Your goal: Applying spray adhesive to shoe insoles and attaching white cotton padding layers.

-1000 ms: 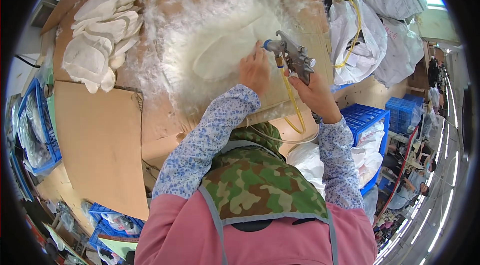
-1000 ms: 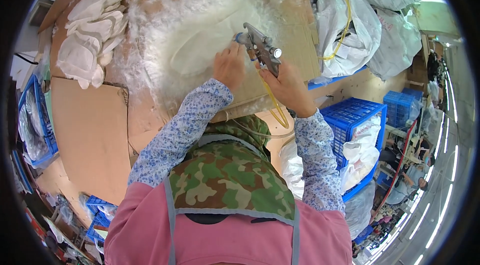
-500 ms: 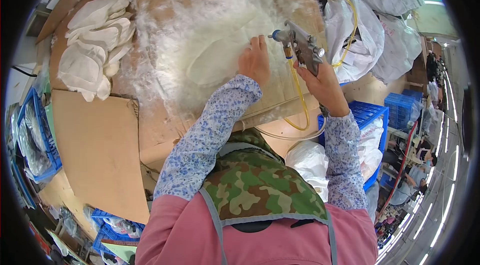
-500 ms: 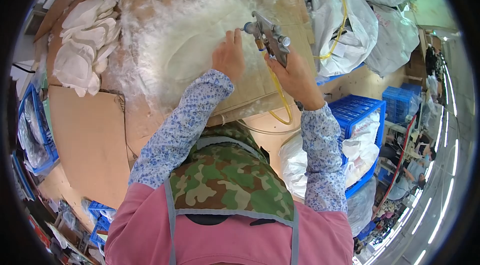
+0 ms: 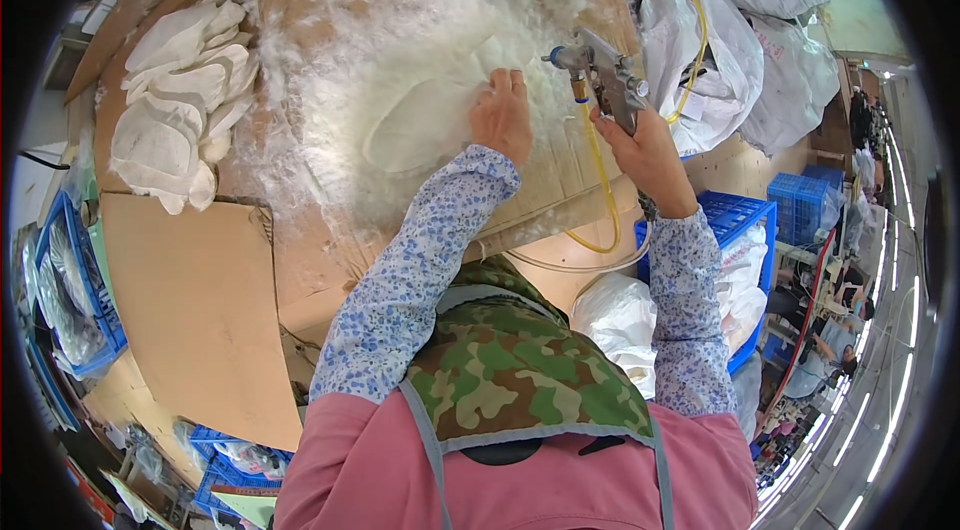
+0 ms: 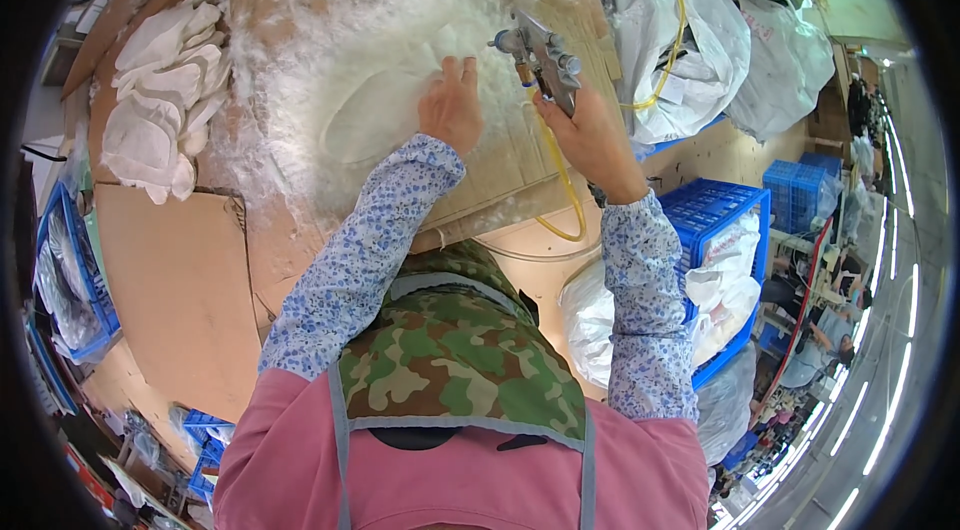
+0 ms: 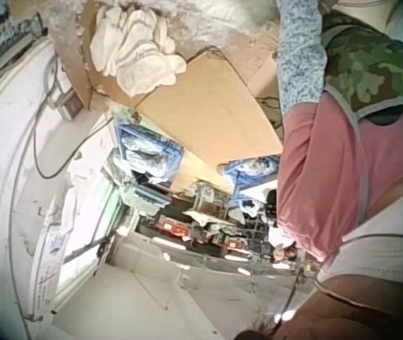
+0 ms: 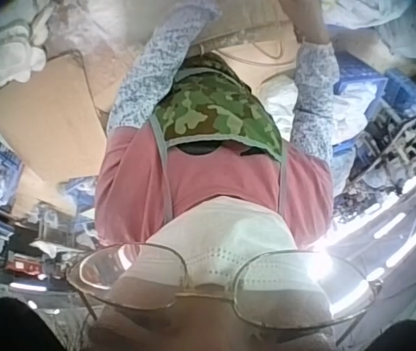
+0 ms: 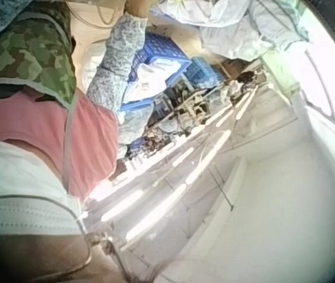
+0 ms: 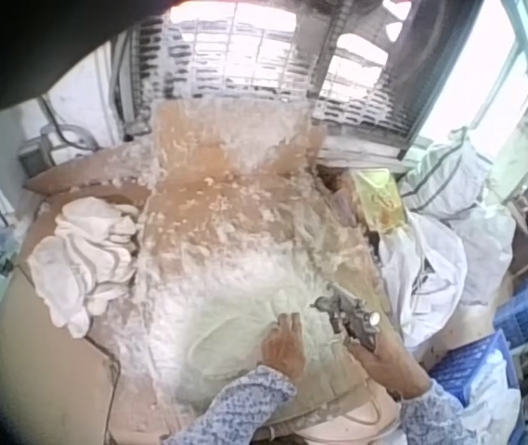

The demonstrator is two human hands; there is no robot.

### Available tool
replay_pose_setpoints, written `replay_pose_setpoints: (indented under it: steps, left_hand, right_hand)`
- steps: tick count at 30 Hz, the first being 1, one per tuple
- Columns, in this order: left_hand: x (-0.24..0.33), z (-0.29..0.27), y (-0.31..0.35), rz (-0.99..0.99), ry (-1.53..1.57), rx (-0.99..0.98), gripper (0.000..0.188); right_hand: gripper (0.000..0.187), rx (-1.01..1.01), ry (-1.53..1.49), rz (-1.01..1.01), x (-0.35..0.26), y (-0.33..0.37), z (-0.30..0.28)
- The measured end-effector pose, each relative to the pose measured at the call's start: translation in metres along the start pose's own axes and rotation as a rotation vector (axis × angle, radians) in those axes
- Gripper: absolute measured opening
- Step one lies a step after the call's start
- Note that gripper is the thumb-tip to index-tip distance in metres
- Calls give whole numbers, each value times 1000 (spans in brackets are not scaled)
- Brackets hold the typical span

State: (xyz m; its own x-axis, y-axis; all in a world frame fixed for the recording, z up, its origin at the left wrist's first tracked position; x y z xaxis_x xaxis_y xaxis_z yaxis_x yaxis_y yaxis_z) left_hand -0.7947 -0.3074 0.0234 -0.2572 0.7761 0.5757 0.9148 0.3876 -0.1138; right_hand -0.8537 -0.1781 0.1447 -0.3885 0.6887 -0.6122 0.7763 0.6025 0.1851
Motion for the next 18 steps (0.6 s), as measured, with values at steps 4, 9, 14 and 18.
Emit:
replay_pose_setpoints:
  steps: [4, 9, 14, 18]
  left_hand:
    - [2, -2, 2, 18, -26, 22, 52]
    - [0, 0, 8, 24, -37, 33, 50]
    - [-1, 7, 20, 34, -26, 25, 47]
    - [1, 12, 29, 55, -118, -9, 51]
  right_hand:
    - [19, 89, -8, -88, -4, 4, -5]
    - [27, 42, -40, -78, -4, 16, 4]
    - [32, -11, -144, -75, -19, 30, 17]
    - [29, -77, -151, -128, -37, 40, 29]
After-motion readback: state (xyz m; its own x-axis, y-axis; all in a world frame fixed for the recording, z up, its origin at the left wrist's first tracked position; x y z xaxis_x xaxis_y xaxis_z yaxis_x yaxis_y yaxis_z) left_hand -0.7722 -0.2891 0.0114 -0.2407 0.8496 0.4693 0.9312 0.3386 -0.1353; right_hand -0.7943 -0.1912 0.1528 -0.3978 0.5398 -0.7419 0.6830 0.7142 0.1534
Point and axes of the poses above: each hand's wrist, its own y-axis away from the middle knuckle, its own z-axis out of the palm, x = y × z, the point moved 8 cm from there along -y, towards the middle knuckle, and after that the axes turned 4 degrees about z, right-handed, at the moved point
